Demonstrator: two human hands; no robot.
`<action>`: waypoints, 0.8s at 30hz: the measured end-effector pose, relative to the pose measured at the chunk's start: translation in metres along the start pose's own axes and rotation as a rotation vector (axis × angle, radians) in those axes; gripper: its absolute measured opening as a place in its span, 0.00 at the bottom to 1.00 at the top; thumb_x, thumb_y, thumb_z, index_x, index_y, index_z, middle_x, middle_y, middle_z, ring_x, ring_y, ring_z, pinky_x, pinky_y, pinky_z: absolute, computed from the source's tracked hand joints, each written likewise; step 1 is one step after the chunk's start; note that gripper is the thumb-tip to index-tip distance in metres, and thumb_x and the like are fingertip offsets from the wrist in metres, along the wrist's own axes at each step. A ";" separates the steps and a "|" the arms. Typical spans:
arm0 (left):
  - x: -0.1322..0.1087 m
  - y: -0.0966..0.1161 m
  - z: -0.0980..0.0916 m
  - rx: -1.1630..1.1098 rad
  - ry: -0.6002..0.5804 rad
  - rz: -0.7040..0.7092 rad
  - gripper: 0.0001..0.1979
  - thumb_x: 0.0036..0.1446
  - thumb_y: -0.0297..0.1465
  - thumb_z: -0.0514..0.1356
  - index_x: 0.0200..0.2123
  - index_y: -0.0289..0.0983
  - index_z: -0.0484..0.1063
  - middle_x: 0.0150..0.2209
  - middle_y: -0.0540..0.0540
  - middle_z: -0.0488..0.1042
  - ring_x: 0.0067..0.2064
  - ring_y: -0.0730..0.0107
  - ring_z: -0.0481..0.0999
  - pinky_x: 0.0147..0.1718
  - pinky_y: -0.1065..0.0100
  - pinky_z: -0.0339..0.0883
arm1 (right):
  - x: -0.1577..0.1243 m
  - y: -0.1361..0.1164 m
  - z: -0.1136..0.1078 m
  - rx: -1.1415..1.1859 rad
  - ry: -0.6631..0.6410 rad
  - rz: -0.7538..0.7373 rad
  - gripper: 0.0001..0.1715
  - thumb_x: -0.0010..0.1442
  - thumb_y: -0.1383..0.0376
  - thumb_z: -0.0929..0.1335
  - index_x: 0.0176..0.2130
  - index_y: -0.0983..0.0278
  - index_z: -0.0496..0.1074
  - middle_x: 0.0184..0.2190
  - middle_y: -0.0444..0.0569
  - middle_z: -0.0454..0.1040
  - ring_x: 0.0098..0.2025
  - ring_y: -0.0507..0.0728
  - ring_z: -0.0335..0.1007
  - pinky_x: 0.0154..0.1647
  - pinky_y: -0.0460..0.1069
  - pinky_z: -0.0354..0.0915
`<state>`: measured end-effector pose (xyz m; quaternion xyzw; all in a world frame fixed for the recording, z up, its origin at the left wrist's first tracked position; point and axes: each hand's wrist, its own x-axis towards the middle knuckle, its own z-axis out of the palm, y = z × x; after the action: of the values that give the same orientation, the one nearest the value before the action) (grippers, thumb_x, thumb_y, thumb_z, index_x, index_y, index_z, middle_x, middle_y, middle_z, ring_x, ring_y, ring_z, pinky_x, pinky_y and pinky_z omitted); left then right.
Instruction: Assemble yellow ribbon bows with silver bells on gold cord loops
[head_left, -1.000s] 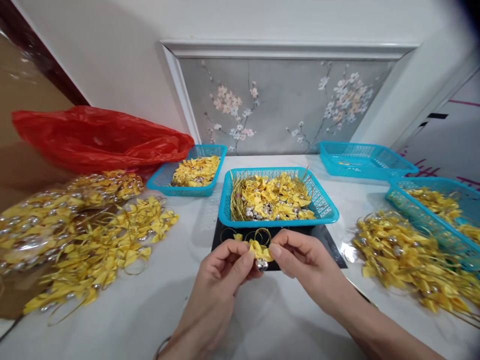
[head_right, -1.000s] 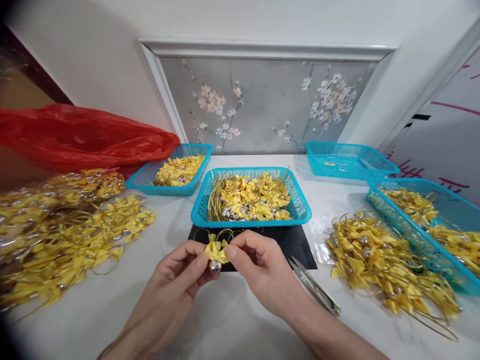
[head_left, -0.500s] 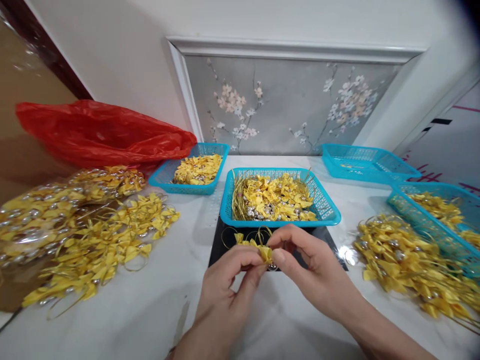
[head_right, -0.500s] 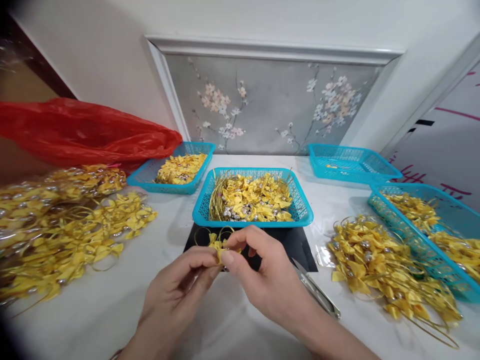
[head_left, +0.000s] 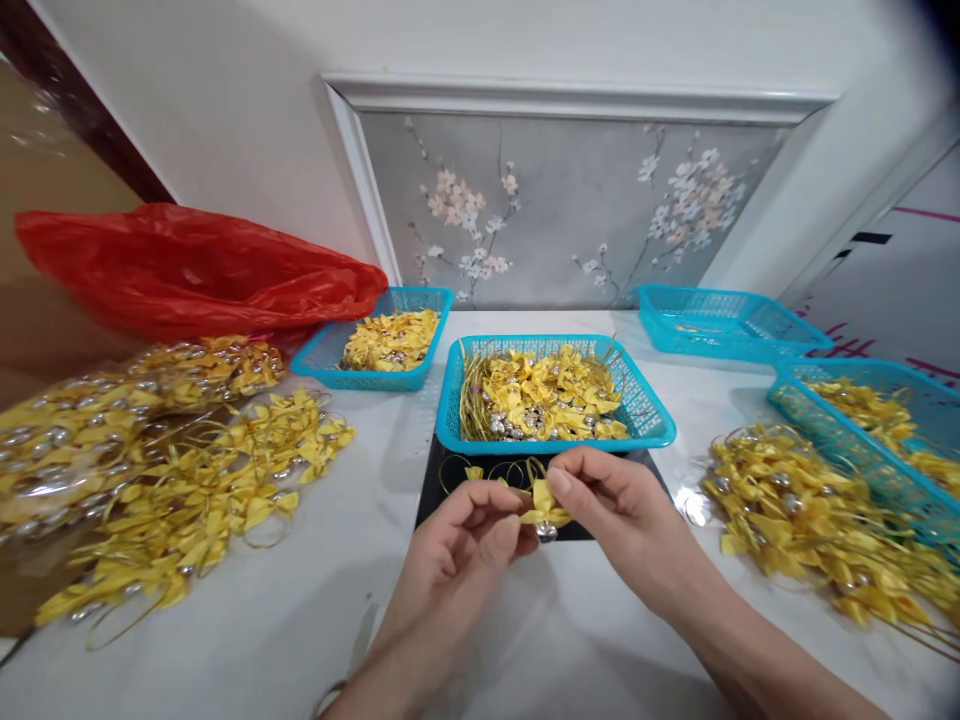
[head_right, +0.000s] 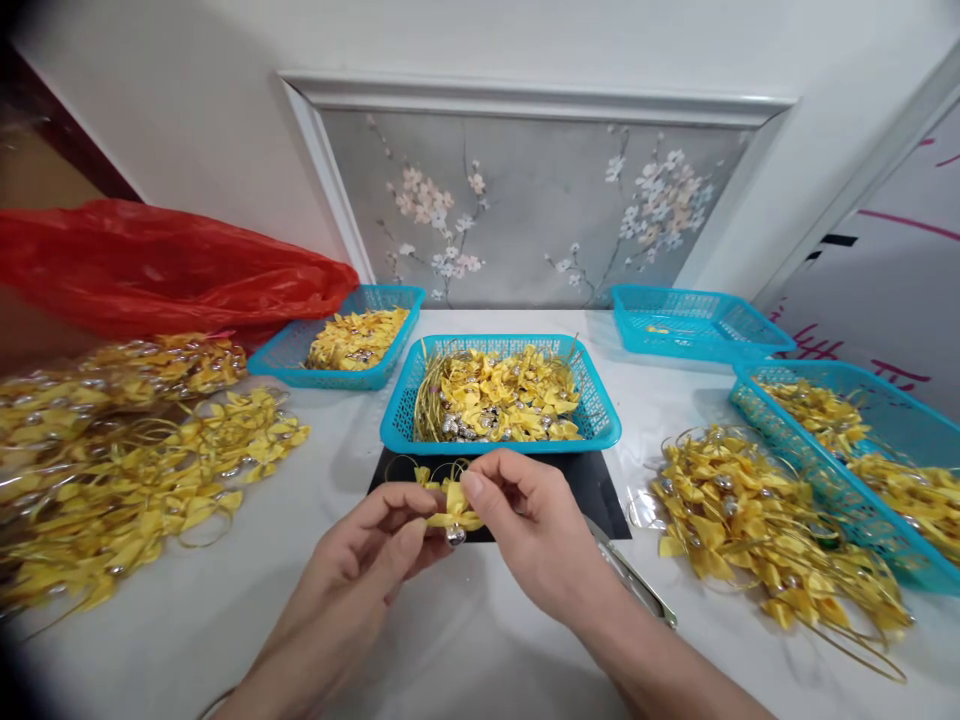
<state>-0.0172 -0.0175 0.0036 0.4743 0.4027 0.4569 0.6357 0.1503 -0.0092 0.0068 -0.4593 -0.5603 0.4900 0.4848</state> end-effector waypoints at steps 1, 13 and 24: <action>0.000 0.000 0.000 -0.063 -0.007 -0.034 0.07 0.58 0.38 0.63 0.36 0.42 0.76 0.39 0.48 0.77 0.40 0.65 0.76 0.43 0.65 0.72 | 0.000 0.000 0.000 -0.006 0.009 -0.001 0.19 0.61 0.52 0.66 0.29 0.64 0.67 0.23 0.41 0.62 0.26 0.51 0.55 0.26 0.46 0.56; 0.002 0.000 0.000 -0.107 0.048 -0.093 0.07 0.58 0.33 0.64 0.29 0.38 0.75 0.32 0.50 0.76 0.36 0.72 0.76 0.40 0.73 0.73 | 0.000 0.004 0.002 0.070 0.025 0.001 0.16 0.64 0.52 0.64 0.35 0.62 0.67 0.26 0.41 0.62 0.25 0.50 0.56 0.25 0.46 0.56; 0.007 -0.001 -0.007 -0.204 0.264 0.165 0.05 0.57 0.31 0.64 0.29 0.38 0.75 0.35 0.49 0.76 0.36 0.72 0.74 0.38 0.73 0.72 | 0.003 0.014 -0.008 -0.198 0.033 -0.046 0.10 0.65 0.60 0.62 0.34 0.62 0.67 0.25 0.41 0.63 0.25 0.51 0.57 0.24 0.46 0.55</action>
<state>-0.0216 -0.0094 0.0002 0.3745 0.3942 0.6042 0.5825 0.1588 -0.0042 -0.0063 -0.5000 -0.6084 0.4135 0.4570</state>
